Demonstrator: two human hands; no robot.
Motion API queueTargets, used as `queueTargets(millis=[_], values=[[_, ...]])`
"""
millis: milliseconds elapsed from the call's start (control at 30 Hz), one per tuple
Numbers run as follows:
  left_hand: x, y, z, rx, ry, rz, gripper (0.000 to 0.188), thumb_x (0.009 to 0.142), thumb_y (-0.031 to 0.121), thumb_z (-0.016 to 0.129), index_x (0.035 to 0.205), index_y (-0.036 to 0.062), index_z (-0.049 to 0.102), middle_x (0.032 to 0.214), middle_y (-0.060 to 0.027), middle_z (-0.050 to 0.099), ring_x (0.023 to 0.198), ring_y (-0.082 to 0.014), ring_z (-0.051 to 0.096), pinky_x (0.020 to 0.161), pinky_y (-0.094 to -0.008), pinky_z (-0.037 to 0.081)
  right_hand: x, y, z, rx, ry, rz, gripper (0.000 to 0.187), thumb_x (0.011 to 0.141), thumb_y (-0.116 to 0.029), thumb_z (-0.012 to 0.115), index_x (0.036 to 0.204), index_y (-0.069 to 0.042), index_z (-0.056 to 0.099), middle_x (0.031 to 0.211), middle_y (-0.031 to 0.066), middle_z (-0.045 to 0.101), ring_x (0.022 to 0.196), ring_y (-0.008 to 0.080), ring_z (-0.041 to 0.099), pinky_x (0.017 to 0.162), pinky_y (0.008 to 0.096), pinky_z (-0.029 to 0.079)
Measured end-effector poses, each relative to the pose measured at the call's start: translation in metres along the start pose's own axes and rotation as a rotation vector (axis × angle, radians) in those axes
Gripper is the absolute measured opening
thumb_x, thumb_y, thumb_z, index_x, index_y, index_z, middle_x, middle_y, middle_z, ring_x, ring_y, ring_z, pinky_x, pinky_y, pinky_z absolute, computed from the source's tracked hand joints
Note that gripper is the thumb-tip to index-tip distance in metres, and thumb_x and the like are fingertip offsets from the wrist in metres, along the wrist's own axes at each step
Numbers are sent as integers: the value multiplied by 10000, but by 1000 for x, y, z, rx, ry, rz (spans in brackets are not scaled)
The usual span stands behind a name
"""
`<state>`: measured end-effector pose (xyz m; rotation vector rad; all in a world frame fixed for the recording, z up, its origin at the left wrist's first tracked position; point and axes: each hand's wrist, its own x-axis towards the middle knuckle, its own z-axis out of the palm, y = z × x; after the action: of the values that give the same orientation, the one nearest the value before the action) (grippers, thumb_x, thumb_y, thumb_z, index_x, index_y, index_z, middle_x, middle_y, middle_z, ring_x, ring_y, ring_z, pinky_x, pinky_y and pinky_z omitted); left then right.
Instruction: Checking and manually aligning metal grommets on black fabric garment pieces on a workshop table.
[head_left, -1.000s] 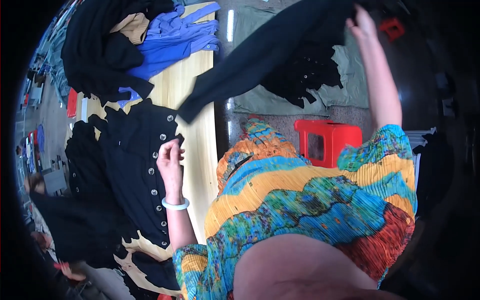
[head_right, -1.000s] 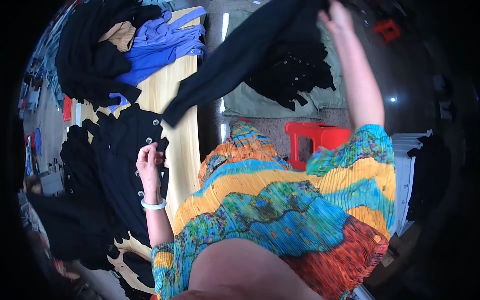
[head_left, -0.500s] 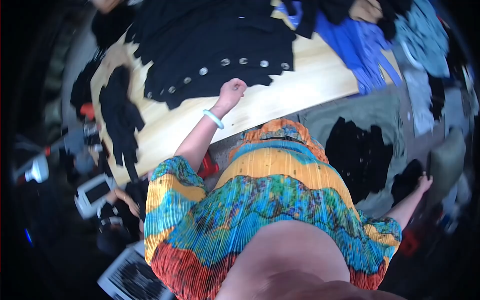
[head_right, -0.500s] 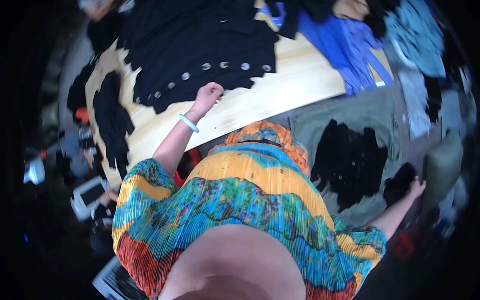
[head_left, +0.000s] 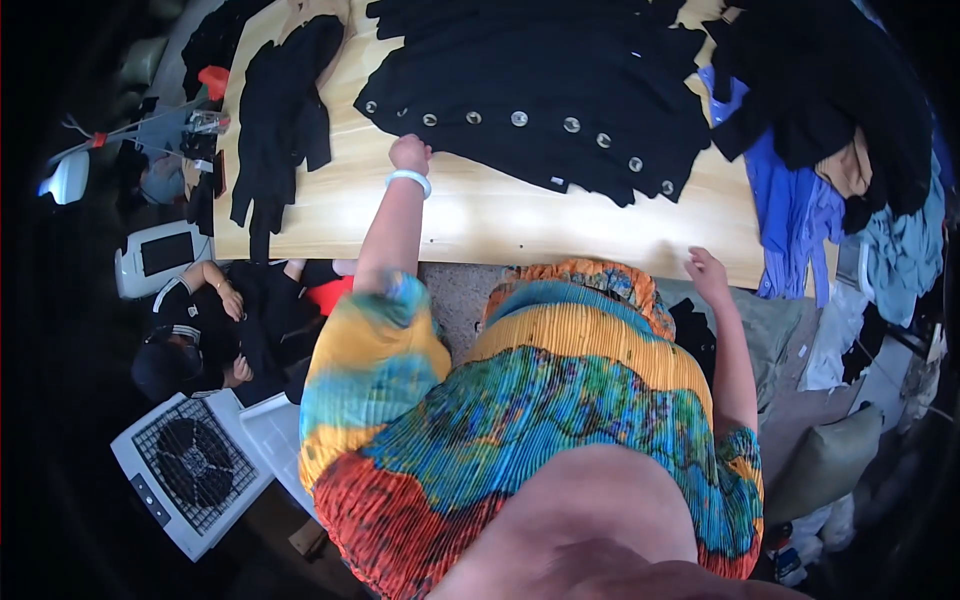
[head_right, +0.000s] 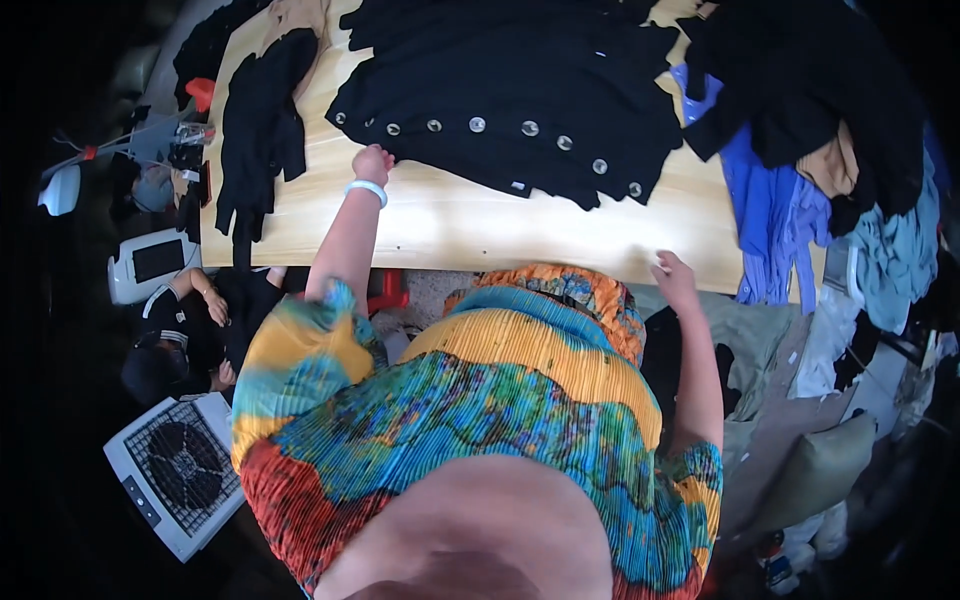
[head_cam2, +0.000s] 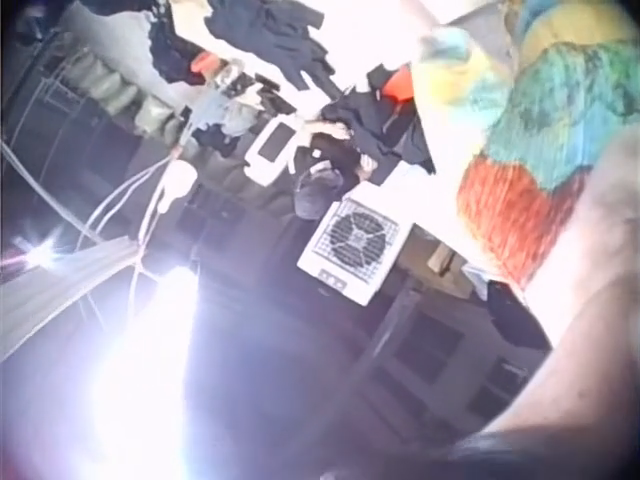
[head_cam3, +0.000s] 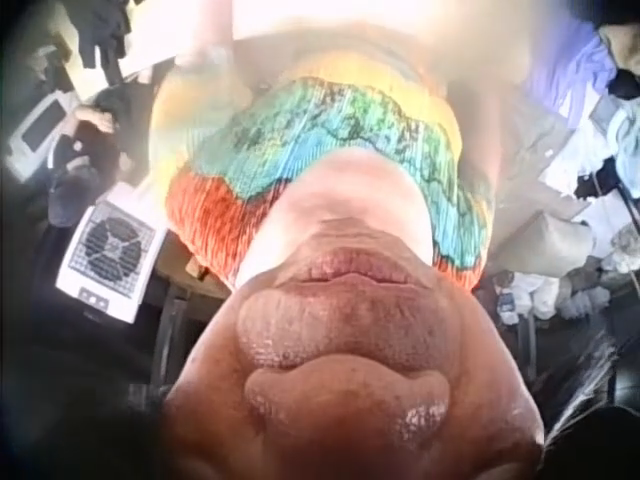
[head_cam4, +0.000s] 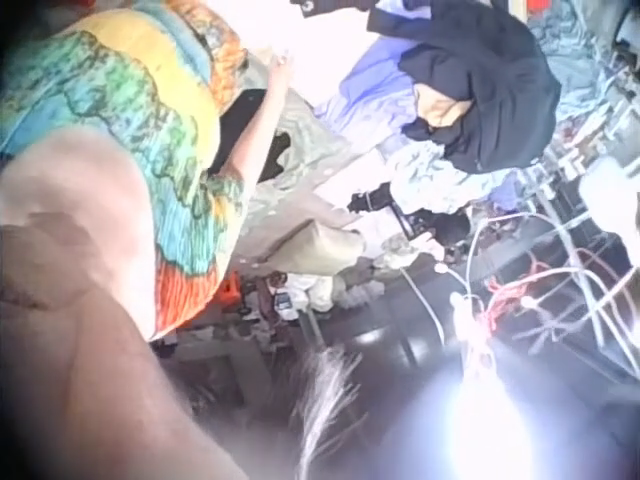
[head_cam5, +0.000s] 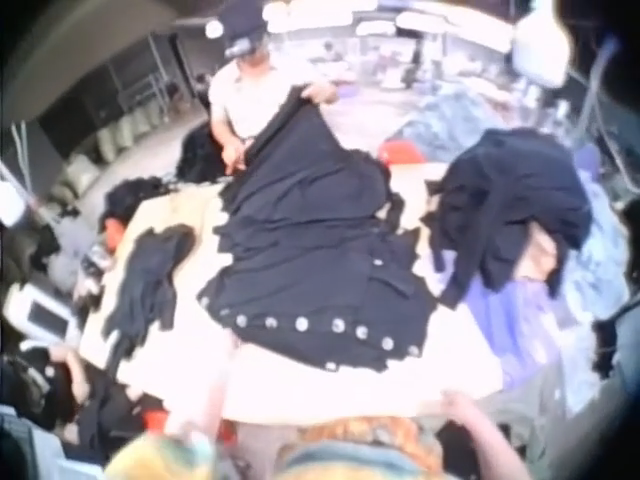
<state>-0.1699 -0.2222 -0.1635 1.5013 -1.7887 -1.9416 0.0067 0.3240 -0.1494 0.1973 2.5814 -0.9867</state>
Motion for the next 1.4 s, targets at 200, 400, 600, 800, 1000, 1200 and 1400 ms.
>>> queueTargets(millis=[200,400,600,800,1000,1200,1400], values=[[96,7,-6,511,187,575,401,715,105,588,1089,-15,509,1051,-182,541,940,-296,534,819,-335,428,95,-172,41,-81,107,-394,394,751,-78,574,1131,-59,473,1059,163,529,943,310,540,793,344,453],[113,46,10,782,-75,534,770,644,143,681,1288,21,276,1233,-226,396,1132,-345,410,958,-367,343,163,-237,68,-509,266,-538,537,716,-1,520,1226,-93,378,1242,193,368,1090,327,417,906,388,374],[90,70,26,833,301,329,816,606,279,739,1259,91,288,1191,-233,323,1103,-390,367,911,-421,370,170,-237,81,-526,138,-361,573,755,-22,501,1287,-107,304,1313,193,279,1108,336,410,895,377,406],[150,50,-8,1017,-97,479,455,682,340,631,996,14,584,1036,-224,560,1039,-357,479,890,-366,381,186,-241,76,-539,185,-348,499,750,-62,526,1217,-174,389,1217,207,359,961,345,507,772,392,477],[122,6,-24,837,-325,313,617,680,255,623,1130,-127,444,1088,-255,531,1041,-326,509,898,-327,379,191,-231,48,-537,49,-383,302,766,-63,487,1061,-131,482,970,166,496,868,340,549,735,409,469],[34,-11,-56,768,-687,-61,817,675,276,646,1233,-176,254,1185,-236,450,965,-244,524,738,-281,462,158,-185,1,-604,54,-337,309,749,-27,456,1036,-134,495,993,151,519,832,346,563,720,416,472],[-2,26,-56,205,-628,-119,685,805,535,473,1226,-1,398,1153,-115,508,1015,-224,510,814,-384,435,150,-206,2,-720,63,-564,533,647,-33,613,1146,-78,432,1239,202,371,1137,335,381,941,382,337]])
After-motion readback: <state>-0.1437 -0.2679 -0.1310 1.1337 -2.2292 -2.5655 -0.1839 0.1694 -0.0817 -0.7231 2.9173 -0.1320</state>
